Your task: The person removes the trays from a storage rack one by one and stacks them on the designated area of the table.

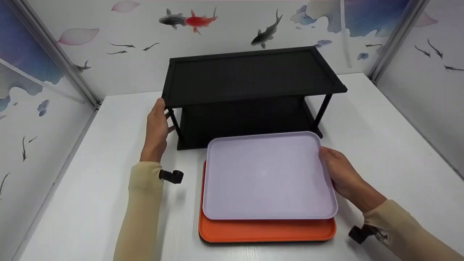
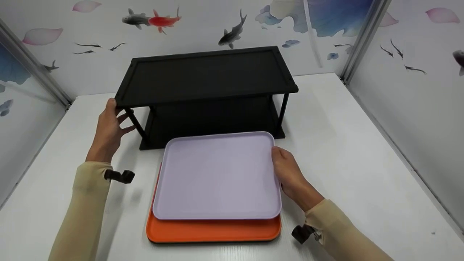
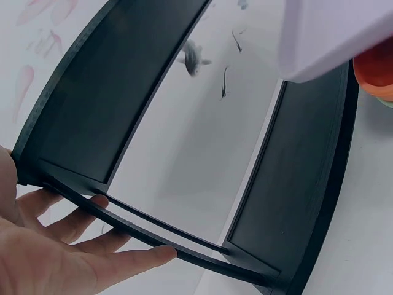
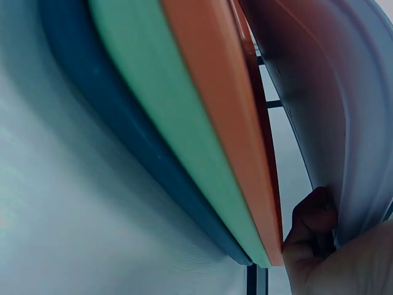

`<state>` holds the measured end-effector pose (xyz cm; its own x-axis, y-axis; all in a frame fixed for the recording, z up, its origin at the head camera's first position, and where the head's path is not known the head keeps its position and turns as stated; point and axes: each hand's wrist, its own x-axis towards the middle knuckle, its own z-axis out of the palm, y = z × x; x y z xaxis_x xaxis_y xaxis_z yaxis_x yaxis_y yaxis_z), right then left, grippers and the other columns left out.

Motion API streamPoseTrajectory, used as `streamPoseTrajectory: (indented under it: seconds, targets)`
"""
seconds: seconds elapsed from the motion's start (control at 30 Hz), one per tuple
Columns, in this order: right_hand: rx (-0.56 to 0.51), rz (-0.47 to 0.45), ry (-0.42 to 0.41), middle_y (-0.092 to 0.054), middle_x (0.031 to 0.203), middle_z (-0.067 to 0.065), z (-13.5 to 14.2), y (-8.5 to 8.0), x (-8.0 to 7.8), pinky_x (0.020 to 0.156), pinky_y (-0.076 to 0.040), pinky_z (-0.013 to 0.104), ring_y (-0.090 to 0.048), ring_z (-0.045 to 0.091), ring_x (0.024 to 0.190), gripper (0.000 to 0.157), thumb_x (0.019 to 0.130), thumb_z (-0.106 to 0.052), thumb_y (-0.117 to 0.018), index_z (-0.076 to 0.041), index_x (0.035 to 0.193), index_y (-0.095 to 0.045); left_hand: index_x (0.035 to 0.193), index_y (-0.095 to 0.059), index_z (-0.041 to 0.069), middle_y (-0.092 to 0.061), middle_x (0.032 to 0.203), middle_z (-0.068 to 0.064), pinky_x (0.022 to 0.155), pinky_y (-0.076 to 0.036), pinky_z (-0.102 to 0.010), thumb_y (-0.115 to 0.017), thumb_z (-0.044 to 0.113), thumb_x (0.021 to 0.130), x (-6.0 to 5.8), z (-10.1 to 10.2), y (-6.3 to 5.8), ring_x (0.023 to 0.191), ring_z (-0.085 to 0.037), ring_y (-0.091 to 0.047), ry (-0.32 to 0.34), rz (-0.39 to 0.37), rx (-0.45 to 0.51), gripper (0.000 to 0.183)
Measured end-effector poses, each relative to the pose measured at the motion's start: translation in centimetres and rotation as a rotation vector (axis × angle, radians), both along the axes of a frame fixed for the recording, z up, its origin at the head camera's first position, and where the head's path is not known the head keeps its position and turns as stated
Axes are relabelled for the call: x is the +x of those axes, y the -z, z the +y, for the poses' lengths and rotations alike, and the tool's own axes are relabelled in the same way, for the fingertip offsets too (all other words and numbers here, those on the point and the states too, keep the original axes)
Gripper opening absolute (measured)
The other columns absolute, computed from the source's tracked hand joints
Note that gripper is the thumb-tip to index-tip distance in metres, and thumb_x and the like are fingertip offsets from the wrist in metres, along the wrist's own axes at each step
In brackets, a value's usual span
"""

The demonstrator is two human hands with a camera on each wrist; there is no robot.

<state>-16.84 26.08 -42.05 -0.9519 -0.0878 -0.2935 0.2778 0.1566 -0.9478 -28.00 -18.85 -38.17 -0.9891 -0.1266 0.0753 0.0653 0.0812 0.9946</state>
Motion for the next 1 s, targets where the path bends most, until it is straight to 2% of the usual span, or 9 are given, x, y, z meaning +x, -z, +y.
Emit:
streamPoseTrajectory:
  seconds: [0.17,0.3,0.4,0.5,0.6,0.67,0.77,1.0]
  targets:
    - [0.039,0.011,-0.019,-0.054,0.124,0.011,-0.2,0.0,0.2,0.088,-0.052,0.025,-0.056,0.01,0.106,0.064,0.113,-0.039,-0.026,0.009,0.155,-0.025,0.164,-0.027,0.018,-0.026,0.168,-0.008,0.116,-0.038,-0.056,-0.028,0.059,0.108,0.0,-0.1,0.1,0.154,-0.036,-0.028,0.0,-0.004,-0.007,0.068]
    - [0.116,0.02,-0.044,-0.046,0.142,0.024,-0.4,-0.1,0.3,0.101,-0.046,0.031,-0.049,0.022,0.125,0.066,0.113,-0.038,-0.027,0.011,0.157,-0.021,0.164,-0.025,0.018,-0.023,0.169,-0.008,0.117,-0.037,-0.057,-0.028,0.058,0.109,-0.1,-0.1,0.1,0.154,-0.036,-0.026,0.006,0.001,-0.009,0.069]
    - [0.227,0.07,-0.065,-0.043,0.15,0.028,-0.4,-0.2,0.2,0.108,-0.041,0.04,-0.044,0.031,0.133,0.065,0.113,-0.037,-0.029,0.011,0.156,-0.027,0.164,-0.025,0.018,-0.023,0.169,-0.008,0.117,-0.038,-0.057,-0.028,0.059,0.108,-0.1,0.0,0.1,0.154,-0.036,-0.027,0.005,0.003,-0.015,0.069]
    - [0.381,0.151,-0.088,-0.05,0.145,0.027,-0.1,-0.2,0.3,0.102,-0.045,0.039,-0.049,0.033,0.128,0.059,0.112,-0.036,-0.034,0.008,0.151,-0.04,0.164,-0.025,0.018,-0.023,0.169,-0.008,0.117,-0.038,-0.057,-0.028,0.059,0.108,0.0,0.0,0.1,0.154,-0.036,-0.026,0.007,-0.001,-0.009,0.069]
    - [0.512,0.204,-0.116,-0.06,0.131,0.023,0.4,-0.2,0.5,0.082,-0.052,0.033,-0.06,0.029,0.106,0.051,0.111,-0.034,-0.041,0.004,0.145,-0.051,0.164,-0.025,0.019,-0.023,0.169,-0.008,0.117,-0.038,-0.056,-0.028,0.06,0.108,0.1,-0.1,0.1,0.154,-0.036,-0.026,0.009,-0.008,-0.006,0.069]
    - [0.566,0.224,-0.138,-0.061,0.128,0.022,0.7,-0.1,0.6,0.073,-0.052,0.03,-0.064,0.024,0.095,0.05,0.11,-0.031,-0.047,0.005,0.144,-0.051,0.164,-0.025,0.018,-0.024,0.169,-0.008,0.117,-0.037,-0.056,-0.029,0.06,0.108,0.2,-0.1,-0.1,0.154,-0.036,-0.026,0.01,-0.007,-0.001,0.07]
    - [0.603,0.236,-0.167,-0.062,0.121,0.021,1.1,0.1,0.6,0.064,-0.052,0.03,-0.065,0.019,0.079,0.048,0.108,-0.026,-0.052,0.007,0.142,-0.051,0.164,-0.025,0.017,-0.024,0.168,-0.009,0.117,-0.037,-0.056,-0.03,0.061,0.108,0.3,-0.2,-0.1,0.154,-0.035,-0.026,0.004,-0.003,0.004,0.071]
    - [0.61,0.252,-0.195,-0.064,0.121,0.022,0.8,0.4,-0.2,0.065,-0.057,0.033,-0.069,0.017,0.076,0.054,0.106,-0.024,-0.058,0.011,0.146,-0.046,0.163,-0.028,0.019,-0.026,0.168,-0.008,0.117,-0.037,-0.057,-0.03,0.06,0.108,0.4,-0.4,-0.1,0.154,-0.035,-0.027,-0.007,0.001,0.006,0.069]
